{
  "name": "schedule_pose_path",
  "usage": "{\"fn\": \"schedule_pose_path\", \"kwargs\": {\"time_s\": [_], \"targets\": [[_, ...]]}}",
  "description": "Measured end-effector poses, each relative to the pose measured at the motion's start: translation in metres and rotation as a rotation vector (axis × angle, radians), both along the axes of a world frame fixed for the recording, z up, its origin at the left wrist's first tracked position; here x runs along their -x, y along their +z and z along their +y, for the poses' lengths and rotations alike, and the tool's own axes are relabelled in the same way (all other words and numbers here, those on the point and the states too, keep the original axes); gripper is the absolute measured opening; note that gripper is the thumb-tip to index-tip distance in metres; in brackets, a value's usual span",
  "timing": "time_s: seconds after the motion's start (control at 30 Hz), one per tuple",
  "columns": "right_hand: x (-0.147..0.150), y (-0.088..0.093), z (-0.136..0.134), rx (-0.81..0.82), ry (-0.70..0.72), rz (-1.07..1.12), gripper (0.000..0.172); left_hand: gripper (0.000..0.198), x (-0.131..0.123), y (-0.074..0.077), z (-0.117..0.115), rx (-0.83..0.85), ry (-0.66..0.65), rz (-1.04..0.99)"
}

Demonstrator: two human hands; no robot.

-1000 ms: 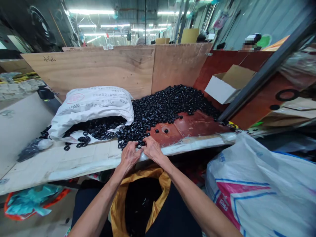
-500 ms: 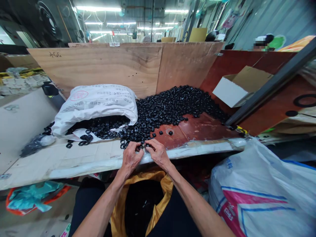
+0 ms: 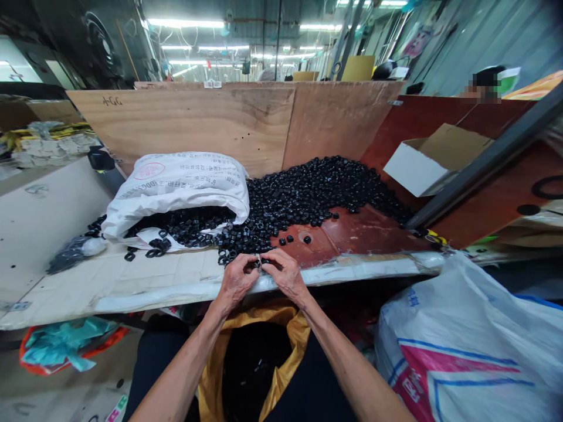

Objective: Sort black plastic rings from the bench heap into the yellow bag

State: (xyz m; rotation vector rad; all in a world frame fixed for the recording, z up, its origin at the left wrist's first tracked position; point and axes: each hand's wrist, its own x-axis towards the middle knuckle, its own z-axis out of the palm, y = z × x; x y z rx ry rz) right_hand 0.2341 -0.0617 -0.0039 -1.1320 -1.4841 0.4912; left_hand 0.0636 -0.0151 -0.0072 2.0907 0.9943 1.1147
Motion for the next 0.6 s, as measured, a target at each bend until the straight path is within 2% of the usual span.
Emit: {"fn": "schedule_pose_path", "kwargs": {"time_s": [0.1, 0.27, 0.4, 0.6], "targets": [[-0.0007, 0.0015, -0.0011, -0.004, 0.054, -0.008, 0.021, 0.028, -0.0004, 0.0, -0.0018, 0.117, -0.041, -0.07], [0.0008, 0.0009, -0.0015, -0.015, 0.018, 0.02, 0.011, 0.027, 0.0001, -0.0023, -0.0039, 0.213, -0.028, -0.176], [-0.0004, 0.004, -0.003, -0.049, 0.051, 0.026, 0.015, 0.02, 0.0041, -0.0025, -0.005, 0.194, -0.091, -0.188], [0.0004, 0.0, -0.004, -0.002, 0.06, 0.033, 0.021, 0.018, 0.0091, -0.0019, -0.0027, 0.016, -0.137, -0.143]]}}
